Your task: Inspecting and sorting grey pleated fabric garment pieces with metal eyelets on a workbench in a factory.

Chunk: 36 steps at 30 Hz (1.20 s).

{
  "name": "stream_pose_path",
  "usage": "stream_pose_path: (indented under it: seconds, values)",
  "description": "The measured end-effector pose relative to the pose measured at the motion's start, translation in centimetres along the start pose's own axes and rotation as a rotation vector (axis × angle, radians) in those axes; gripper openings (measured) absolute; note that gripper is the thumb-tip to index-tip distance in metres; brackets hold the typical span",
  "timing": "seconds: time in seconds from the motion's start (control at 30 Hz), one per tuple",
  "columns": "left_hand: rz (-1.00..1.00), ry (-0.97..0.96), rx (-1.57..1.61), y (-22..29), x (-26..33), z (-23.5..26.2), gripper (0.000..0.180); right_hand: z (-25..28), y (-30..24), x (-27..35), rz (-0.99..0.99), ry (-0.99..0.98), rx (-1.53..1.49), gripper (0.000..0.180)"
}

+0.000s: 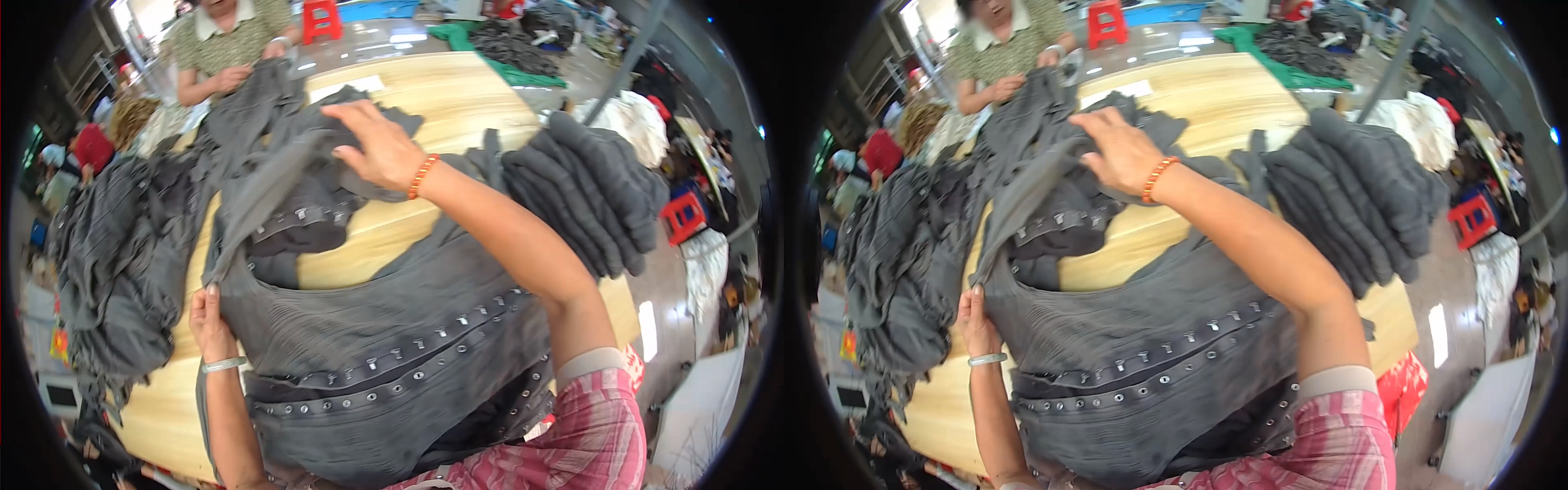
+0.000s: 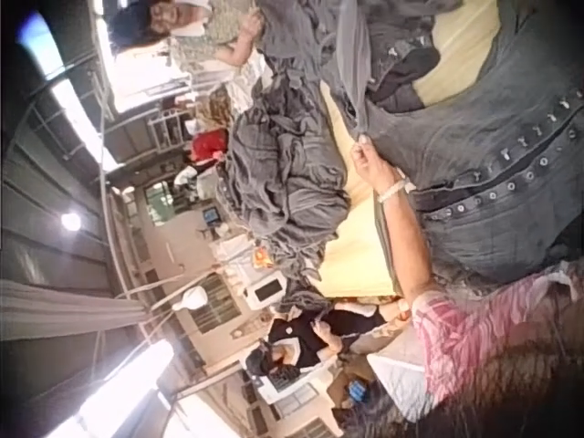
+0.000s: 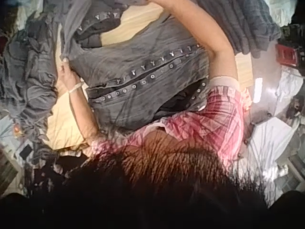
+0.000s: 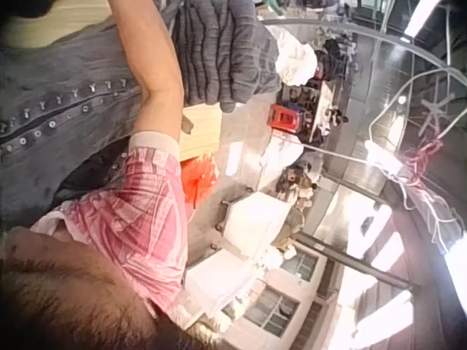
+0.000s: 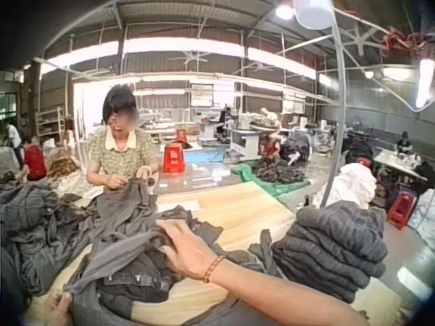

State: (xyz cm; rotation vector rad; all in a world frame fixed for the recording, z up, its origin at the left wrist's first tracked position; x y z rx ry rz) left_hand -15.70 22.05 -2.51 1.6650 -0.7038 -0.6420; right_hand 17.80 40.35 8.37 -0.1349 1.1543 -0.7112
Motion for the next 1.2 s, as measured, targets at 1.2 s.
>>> stream_pose_path:
  seconds: [1.2]
  values:
    - [-0.584,-0.584,-1.064,5.4,16.5,4.9,0.029,15.5,3.3,13.9,-0.694,-0.441,0.402,0.021]
Point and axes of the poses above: each hand's wrist, its own x-axis away from the middle knuckle, its own z-axis out of the back of the hand, y = z × x, the point moved 3 cm from there along -x, towards the middle knuckle, and after that the axes turned 14 degrees about y, right-handed, at the moved point
